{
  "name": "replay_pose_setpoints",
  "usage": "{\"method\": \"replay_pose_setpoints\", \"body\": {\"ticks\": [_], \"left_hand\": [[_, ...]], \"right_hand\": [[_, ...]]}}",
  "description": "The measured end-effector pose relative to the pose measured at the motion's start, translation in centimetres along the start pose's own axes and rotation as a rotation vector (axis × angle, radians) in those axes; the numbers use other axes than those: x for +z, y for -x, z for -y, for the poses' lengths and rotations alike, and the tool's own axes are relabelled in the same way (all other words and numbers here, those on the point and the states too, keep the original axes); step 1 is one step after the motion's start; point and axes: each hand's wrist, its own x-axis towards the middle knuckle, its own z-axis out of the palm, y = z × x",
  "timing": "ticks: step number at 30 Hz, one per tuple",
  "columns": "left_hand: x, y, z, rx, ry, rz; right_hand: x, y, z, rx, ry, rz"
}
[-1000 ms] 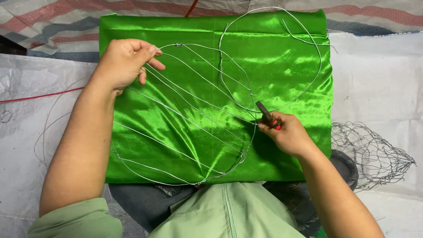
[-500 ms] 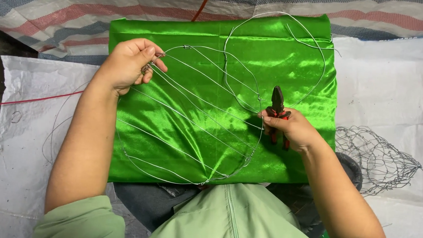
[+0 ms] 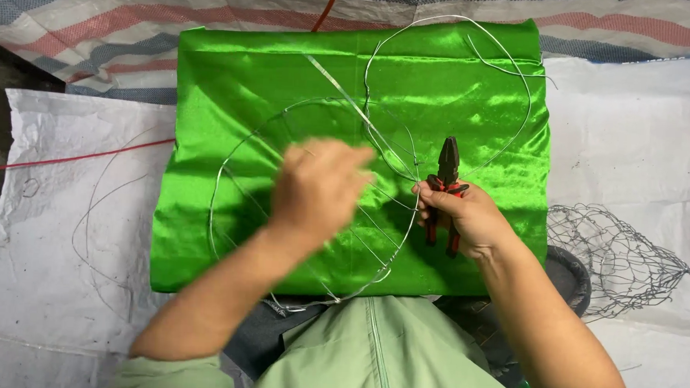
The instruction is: The person is constructing a wire mesh by cutting segments of wire and bending them around a circular frame.
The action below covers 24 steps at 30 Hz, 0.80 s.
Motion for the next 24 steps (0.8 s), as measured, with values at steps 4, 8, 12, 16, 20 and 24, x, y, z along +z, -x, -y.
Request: {"method": "replay_pose_setpoints", "body": {"ticks": [4, 8, 12, 16, 20, 24], "left_hand": [[2.3, 2.3, -7.2, -0.115, 0.066, 0.179], [2.1, 3.1, -7.5, -0.382, 0.205, 0.335], [1.5, 3.8, -8.4, -0.828, 0.577, 0.392], [1.4, 4.9, -8.8, -0.854, 0.725, 0.319], [1.1, 5.2, -9.3, -0.629, 0.524, 0.274], [1.5, 6.4, -9.7, -0.301, -0.015, 0.207]], "right_hand": [[0.2, -0.1, -1.4, 0.084, -0.042, -0.024], [1.2, 0.1, -1.6, 0.076, -0.048, -0.016], [1.4, 0.3, -2.4, 0.03, 0.055, 0.04], [2.3, 2.2, -1.4, -0.029, 0.214, 0.047], [2.4, 2.7, -2.0, -0.075, 0.253, 0.052], [3.1, 3.4, -2.6, -0.048, 0.227, 0.07]]}}
